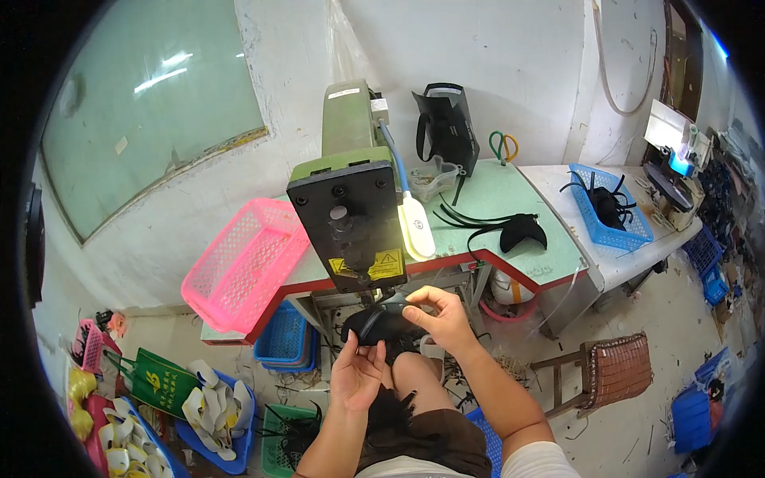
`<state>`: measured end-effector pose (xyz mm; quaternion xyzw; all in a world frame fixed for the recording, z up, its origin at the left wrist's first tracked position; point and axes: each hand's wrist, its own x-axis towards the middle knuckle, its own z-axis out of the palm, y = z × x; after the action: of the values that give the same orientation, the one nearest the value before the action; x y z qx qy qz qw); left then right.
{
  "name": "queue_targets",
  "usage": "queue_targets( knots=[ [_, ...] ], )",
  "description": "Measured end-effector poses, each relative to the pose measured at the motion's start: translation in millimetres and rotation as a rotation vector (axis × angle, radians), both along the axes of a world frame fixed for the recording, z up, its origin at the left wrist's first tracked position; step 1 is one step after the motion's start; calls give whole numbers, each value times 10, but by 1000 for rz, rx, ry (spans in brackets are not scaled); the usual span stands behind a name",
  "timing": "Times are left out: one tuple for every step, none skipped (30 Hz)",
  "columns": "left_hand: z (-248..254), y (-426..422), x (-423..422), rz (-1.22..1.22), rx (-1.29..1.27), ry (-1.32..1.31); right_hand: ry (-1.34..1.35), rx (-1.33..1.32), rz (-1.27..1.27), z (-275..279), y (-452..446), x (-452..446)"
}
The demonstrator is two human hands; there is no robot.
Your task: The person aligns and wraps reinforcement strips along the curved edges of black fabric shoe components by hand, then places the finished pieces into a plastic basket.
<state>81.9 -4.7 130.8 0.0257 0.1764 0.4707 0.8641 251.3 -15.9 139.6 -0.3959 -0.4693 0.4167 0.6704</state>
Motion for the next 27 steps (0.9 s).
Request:
queue_targets(
  knots=[
    [12,3,-3,13,-19,22,-18,10,4,6,13,-10],
    [-28,15,-14,12,-19,24,-15,10,3,14,27,-23],
    [-90,30,-29,3,5,-45,-28,21,0,21,37,-36],
    [-126,36,-33,-7,29,-116,-42,34,-4,25,35,-38],
    [-130,40,-29,-10,31,-116,-42,36,-7,31,35,-34],
    [-108,41,-27,-6,24,-112,-59,40,-6,39,43,-33],
    [-97,39,-28,-2,14,-107,-75,42,-5,39,43,-34],
    [-113,51,-26,-4,16,-106,-75,45,-7,43,51,-28],
    [-153,58,-25,-13,47,-144,-118,57,-23,43,54,-20],
    [-188,59,-23,-22,76,-182,-162,68,-40,43,53,-13],
    [-210,60,-16,-25,75,-182,-162,66,-43,52,52,-12],
    [-230,55,-8,-25,64,-205,-151,59,-54,66,48,-17],
    [-241,51,0,-25,55,-228,-140,52,-64,75,40,-20],
    [-233,39,11,-27,53,-228,-140,50,-66,77,27,-16],
    [-215,23,22,-24,42,-229,-147,32,-63,77,14,-7],
    [-206,16,27,-20,32,-230,-153,13,-61,74,7,0],
    [-239,23,23,-20,31,-229,-152,12,-60,62,-1,2],
    [-302,36,12,-25,28,-278,-103,14,-47,42,-10,0],
    [-343,40,4,-30,26,-328,-55,16,-35,23,-17,0],
    [-360,38,-5,-30,26,-327,-55,16,-34,-2,-9,-1],
    [-370,34,-20,-21,9,-349,25,35,-39,-34,4,-8],
    [-379,37,-35,-13,-7,-371,104,54,-44,-49,11,-20],
    [-391,49,-55,-11,-6,-369,106,55,-42,-46,-7,-34],
    [-408,64,-79,-27,-17,-400,245,-37,35,-20,-45,-57],
    [-421,78,-102,-43,-29,-432,383,-130,112,-16,-74,-74],
    [-423,92,-115,-41,-30,-431,385,-131,114,-60,-90,-83],
    [-420,106,-127,-29,-62,-360,210,-78,165,-109,-110,-92]
  ],
)
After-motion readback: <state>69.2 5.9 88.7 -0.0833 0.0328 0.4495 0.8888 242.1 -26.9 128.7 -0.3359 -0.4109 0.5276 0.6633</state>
